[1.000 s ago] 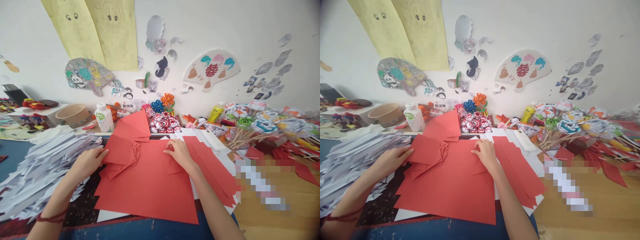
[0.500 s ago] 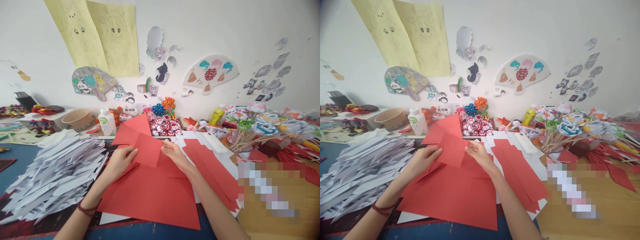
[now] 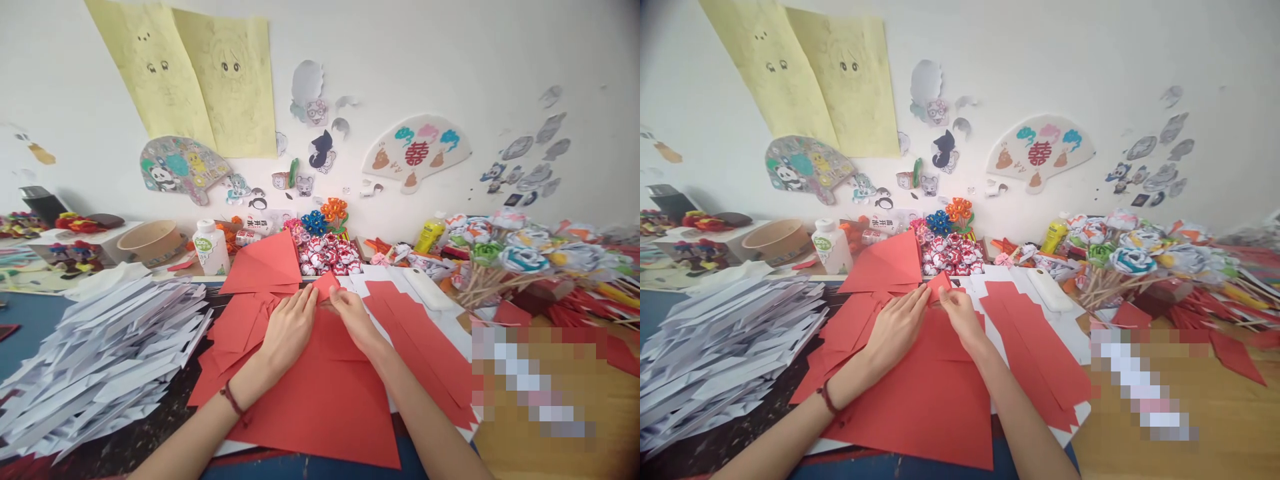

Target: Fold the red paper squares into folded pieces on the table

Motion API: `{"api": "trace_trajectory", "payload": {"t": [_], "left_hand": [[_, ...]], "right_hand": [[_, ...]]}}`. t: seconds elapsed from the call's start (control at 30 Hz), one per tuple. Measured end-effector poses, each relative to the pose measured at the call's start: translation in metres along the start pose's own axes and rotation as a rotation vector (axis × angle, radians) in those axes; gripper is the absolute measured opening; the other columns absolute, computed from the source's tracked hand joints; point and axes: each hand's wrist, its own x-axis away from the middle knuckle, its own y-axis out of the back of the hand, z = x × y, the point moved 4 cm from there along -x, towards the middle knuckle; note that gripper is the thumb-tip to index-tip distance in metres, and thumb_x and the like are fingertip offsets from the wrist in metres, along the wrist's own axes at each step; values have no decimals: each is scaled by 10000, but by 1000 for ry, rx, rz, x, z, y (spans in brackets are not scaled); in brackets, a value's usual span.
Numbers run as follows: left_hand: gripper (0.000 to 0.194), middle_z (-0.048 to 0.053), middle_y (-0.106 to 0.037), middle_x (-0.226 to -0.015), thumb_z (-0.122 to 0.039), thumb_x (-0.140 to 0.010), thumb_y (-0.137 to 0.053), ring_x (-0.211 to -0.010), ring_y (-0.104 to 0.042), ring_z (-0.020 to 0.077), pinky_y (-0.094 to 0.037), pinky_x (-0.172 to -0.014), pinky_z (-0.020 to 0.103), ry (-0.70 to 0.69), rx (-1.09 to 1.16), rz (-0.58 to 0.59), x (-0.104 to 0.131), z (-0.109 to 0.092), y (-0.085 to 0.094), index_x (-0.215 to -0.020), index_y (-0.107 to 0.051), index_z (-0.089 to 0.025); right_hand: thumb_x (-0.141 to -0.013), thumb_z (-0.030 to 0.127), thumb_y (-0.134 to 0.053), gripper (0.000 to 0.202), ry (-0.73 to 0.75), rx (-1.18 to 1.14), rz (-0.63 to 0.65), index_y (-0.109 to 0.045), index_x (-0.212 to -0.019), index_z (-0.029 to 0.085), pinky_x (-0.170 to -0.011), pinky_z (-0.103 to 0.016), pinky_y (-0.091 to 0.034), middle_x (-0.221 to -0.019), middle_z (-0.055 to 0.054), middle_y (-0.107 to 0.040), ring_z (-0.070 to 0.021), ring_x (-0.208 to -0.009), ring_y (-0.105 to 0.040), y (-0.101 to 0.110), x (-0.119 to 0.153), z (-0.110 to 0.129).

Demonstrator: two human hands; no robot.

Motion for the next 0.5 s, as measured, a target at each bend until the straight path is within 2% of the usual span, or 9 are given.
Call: {"api": "trace_trajectory", "payload": {"t": [0.07,0.13,0.23,0.33,0.4,0.5], "left_hand": [[375,133,-573,-1314,-145,-926,-382,-1108,-591,253,-444,-889,397,26,110,-3,0,4,3,-1277,-513,-162],[315,99,-639,-1223,-221,-941,-407,-1051,-613,240,-442,-880,388,141,245,-42,0,13,10,-1212,-565,-194],[313,85,-685,-1113,-328,-906,-499,-983,-627,229,-468,-830,345,369,515,-77,0,29,13,-1171,-595,-191],[297,69,-721,-962,-380,-867,-546,-822,-652,194,-487,-696,278,451,835,11,0,35,6,-1053,-663,-181],[287,68,-728,-868,-395,-847,-564,-757,-651,187,-482,-645,258,473,983,29,1,36,2,-953,-695,-163],[297,65,-721,-781,-413,-801,-614,-712,-646,188,-479,-624,256,526,1106,-11,3,36,-1,-883,-707,-143]], "right_hand": [[-787,607,-583,488,4,176,-83,-664,-704,133,-717,-352,-522,-722,-101,-710,-250,-737,-684,6,-2,-2],[-769,604,-604,482,-6,294,-122,-631,-634,142,-659,-346,-513,-638,-91,-691,-252,-668,-682,9,-2,-5],[-803,569,-586,454,-44,244,29,-601,-616,156,-625,-324,-509,-600,-72,-686,-227,-615,-681,3,-1,-5],[-813,518,-606,399,-29,168,148,-603,-643,157,-602,-300,-506,-607,-54,-688,-196,-583,-666,-5,3,1],[-802,484,-636,358,3,163,132,-612,-665,155,-582,-283,-498,-602,-41,-677,-177,-561,-647,-6,4,7],[-789,451,-664,331,30,179,70,-614,-651,155,-552,-262,-484,-561,-22,-643,-157,-526,-614,-4,4,11]]}}
